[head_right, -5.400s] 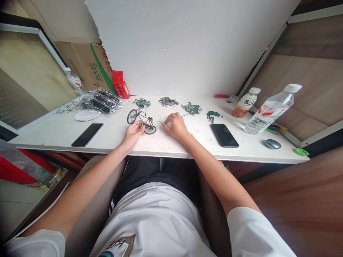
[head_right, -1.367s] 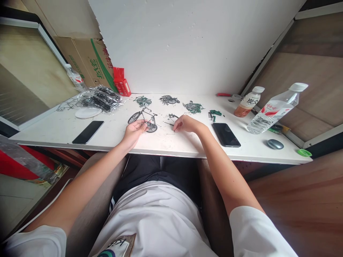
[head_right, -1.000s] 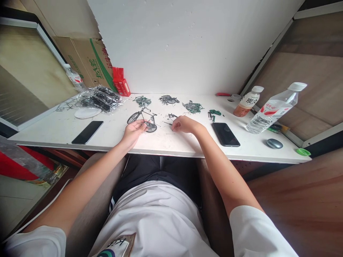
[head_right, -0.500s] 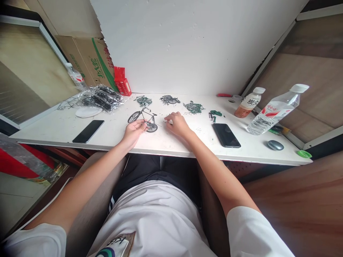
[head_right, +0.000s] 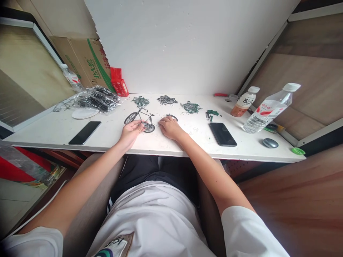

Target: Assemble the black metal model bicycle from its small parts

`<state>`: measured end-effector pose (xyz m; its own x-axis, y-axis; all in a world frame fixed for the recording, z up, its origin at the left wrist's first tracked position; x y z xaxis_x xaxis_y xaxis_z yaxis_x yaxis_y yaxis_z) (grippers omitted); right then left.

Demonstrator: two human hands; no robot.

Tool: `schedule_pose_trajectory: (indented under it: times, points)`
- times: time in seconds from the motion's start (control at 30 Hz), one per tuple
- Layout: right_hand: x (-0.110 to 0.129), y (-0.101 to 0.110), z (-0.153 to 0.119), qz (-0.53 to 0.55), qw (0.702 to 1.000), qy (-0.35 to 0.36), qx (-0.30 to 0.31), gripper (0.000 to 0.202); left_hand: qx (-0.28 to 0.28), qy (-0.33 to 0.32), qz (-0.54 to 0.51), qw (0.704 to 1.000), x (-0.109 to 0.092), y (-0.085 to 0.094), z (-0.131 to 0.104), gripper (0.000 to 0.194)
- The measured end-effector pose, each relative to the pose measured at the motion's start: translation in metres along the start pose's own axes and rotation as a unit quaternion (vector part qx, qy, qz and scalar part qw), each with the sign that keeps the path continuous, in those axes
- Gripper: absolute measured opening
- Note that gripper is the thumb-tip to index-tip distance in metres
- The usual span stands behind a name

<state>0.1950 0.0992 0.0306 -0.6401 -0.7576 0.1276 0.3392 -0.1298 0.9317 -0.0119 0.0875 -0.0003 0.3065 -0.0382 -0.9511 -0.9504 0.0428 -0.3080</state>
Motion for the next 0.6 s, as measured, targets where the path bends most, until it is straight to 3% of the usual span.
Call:
schedule_pose_trajectory:
  times: [0.23, 0.37, 0.47, 0.6]
  points:
    - [-0.008, 0.0, -0.003, 0.035, 0.998, -0.015, -0.04, 0.045, 0.001, 0.021, -0.029, 0.999, 0.001, 0.001, 0.002, 0.053]
    - [-0.007, 0.004, -0.004, 0.078, 0.994, -0.018, -0.068, 0.046, 0.002, 0.05, -0.081, 0.996, 0.001, 0.006, 0.005, 0.04]
    - [-0.017, 0.014, -0.007, 0.083, 0.988, -0.052, -0.123, 0.051, 0.009, 0.067, -0.107, 0.992, 0.002, 0.009, 0.008, 0.033]
    - [-0.051, 0.031, -0.02, 0.082, 0.959, -0.145, -0.227, 0.056, 0.019, 0.069, -0.105, 0.992, 0.001, 0.009, 0.008, 0.03]
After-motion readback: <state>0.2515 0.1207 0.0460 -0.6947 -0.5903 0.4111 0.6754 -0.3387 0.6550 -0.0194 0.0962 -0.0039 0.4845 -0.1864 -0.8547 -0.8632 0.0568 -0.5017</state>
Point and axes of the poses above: each hand's wrist, its own z-axis towards the middle knuckle, its own y-axis out of the back of the hand, x = y × z, the point moved 7 cm from there along z, towards the middle knuckle, and after that the axes turned 12 degrees about y, right-handed, at the moved point
